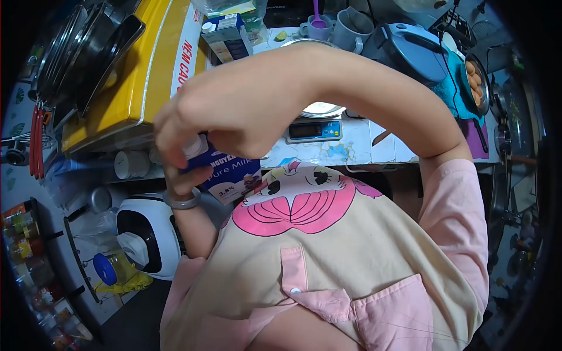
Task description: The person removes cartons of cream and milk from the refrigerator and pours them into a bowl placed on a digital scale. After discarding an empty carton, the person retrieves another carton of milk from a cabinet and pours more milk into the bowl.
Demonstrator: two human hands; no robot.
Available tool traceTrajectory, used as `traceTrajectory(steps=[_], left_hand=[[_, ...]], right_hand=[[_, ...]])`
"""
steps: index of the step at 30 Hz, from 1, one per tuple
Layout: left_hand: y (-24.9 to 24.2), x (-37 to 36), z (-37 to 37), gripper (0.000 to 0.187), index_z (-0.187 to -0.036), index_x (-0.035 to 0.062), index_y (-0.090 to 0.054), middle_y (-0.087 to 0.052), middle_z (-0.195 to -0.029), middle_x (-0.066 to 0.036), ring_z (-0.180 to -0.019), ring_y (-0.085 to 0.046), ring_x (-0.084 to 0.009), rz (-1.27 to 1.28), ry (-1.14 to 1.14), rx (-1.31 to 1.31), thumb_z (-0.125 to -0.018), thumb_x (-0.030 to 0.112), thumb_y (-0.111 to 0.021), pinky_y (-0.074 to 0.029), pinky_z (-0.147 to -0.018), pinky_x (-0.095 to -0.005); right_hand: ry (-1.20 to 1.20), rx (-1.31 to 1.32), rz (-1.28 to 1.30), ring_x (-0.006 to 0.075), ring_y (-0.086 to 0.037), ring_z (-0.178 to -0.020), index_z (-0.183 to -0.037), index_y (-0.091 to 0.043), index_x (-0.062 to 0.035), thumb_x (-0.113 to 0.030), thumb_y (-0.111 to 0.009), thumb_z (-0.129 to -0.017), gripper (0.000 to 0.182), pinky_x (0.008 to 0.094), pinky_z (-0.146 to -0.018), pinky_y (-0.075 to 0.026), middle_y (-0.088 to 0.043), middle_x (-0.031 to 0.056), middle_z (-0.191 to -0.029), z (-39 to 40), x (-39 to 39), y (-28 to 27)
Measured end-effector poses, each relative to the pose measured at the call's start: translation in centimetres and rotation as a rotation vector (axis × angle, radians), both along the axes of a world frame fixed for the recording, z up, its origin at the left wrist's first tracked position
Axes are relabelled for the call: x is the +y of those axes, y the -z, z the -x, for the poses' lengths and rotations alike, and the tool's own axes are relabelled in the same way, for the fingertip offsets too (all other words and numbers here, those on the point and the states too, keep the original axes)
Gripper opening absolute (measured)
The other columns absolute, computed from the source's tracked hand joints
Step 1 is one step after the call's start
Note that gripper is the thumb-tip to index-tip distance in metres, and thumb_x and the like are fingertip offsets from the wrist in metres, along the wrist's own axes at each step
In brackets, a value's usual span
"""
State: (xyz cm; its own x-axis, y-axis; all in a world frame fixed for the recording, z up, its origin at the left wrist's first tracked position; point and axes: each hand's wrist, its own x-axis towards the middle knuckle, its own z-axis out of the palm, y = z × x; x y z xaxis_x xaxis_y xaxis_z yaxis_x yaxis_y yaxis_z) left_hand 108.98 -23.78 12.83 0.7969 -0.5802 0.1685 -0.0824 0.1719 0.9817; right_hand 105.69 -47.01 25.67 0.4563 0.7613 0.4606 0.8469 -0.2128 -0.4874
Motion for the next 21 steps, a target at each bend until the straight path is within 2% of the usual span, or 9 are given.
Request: traceTrajectory(steps=[1,2,5,8,10,13,14,17,21], left_hand=[[0.2,-0.1,-0.1,0.084,-0.129,0.0055,-0.051,-0.059,-0.115,-0.008,-0.110,-0.056,-0.0222,0.001,0.001,-0.001,-0.053,0.023,-0.083,-0.043,-0.095,-0.0356],[0.6,-0.2,-0.2,0.082,-0.127,0.0056,-0.053,-0.059,-0.114,-0.009,-0.109,-0.057,-0.0225,-0.072,-0.039,-0.157,-0.054,0.025,-0.084,-0.043,-0.094,-0.0360],[0.9,-0.6,-0.3,0.079,-0.123,0.0058,-0.056,-0.061,-0.112,-0.010,-0.109,-0.059,-0.0232,-0.222,-0.117,-0.473,-0.055,0.031,-0.086,-0.044,-0.092,-0.0366],[0.2,-2.8,0.4,0.062,-0.109,0.0042,-0.063,-0.063,-0.103,-0.011,-0.097,-0.063,-0.0259,-0.274,-0.237,-0.598,-0.059,0.033,-0.085,-0.048,-0.083,-0.0359],[1.6,-3.0,0.0,0.058,-0.105,0.0039,-0.064,-0.063,-0.100,-0.011,-0.092,-0.064,-0.0263,-0.246,-0.289,-0.601,-0.060,0.033,-0.085,-0.049,-0.080,-0.0353],[2.8,-3.3,-0.3,0.050,-0.097,0.0032,-0.066,-0.063,-0.094,-0.011,-0.082,-0.066,-0.0272,-0.190,-0.399,-0.606,-0.062,0.033,-0.085,-0.051,-0.074,-0.0343],[2.4,-3.6,0.0,0.049,-0.095,0.0026,-0.065,-0.063,-0.093,-0.011,-0.080,-0.065,-0.0267,-0.170,-0.340,-0.578,-0.061,0.032,-0.085,-0.051,-0.073,-0.0337],[1.7,-3.8,0.0,0.049,-0.096,0.0014,-0.065,-0.062,-0.093,-0.011,-0.081,-0.065,-0.0265,-0.134,-0.198,-0.486,-0.061,0.030,-0.084,-0.051,-0.073,-0.0343],[1.9,-3.7,-0.3,0.049,-0.096,-0.0002,-0.064,-0.061,-0.093,-0.011,-0.081,-0.064,-0.0263,-0.151,-0.129,-0.450,-0.061,0.027,-0.083,-0.051,-0.073,-0.0352]], right_hand=[[0.012,0.076,-0.048,0.0338,-0.066,-0.088,-0.097,-0.066,0.0010,-0.008,-0.065,-0.079,0.021,0.0401,-0.074,-0.053,-0.068,0.0180,-0.088,0.0,0.0,0.0],[0.014,0.076,-0.049,0.0338,-0.066,-0.088,-0.097,-0.066,0.0010,-0.008,-0.065,-0.079,0.021,0.0401,-0.074,-0.053,-0.068,0.0180,-0.088,0.2,0.3,-0.4],[0.412,-0.083,0.557,0.0337,-0.068,-0.083,-0.098,-0.066,-0.0001,-0.016,-0.065,-0.080,0.024,0.0408,-0.069,-0.054,-0.069,0.0177,-0.084,1.2,1.7,-1.9],[0.366,-0.177,0.539,0.0340,-0.069,-0.080,-0.096,-0.065,0.0019,-0.020,-0.067,-0.080,0.027,0.0412,-0.065,-0.054,-0.069,0.0172,-0.081,0.6,1.4,-0.6],[0.344,-0.225,0.532,0.0341,-0.069,-0.078,-0.094,-0.065,0.0029,-0.022,-0.068,-0.080,0.029,0.0414,-0.063,-0.055,-0.069,0.0169,-0.079,0.6,1.1,0.1],[0.306,-0.205,0.456,0.0303,-0.067,-0.083,-0.100,-0.060,0.0044,-0.008,-0.065,-0.075,0.029,0.0367,-0.059,-0.055,-0.063,0.0142,-0.090,1.4,0.3,0.6],[0.308,-0.205,0.458,0.0303,-0.067,-0.083,-0.100,-0.060,0.0044,-0.008,-0.065,-0.075,0.029,0.0367,-0.059,-0.055,-0.063,0.0142,-0.090,1.6,0.3,1.3],[0.302,-0.367,0.198,0.0299,-0.062,-0.092,-0.104,-0.056,0.0038,-0.006,-0.064,-0.075,0.032,0.0354,-0.069,-0.055,-0.058,0.0133,-0.097,2.2,0.3,3.9],[0.269,-0.310,0.173,0.0302,-0.058,-0.098,-0.103,-0.055,0.0008,-0.002,-0.062,-0.074,0.030,0.0356,-0.077,-0.053,-0.054,0.0137,-0.103,4.0,-0.3,4.0]])
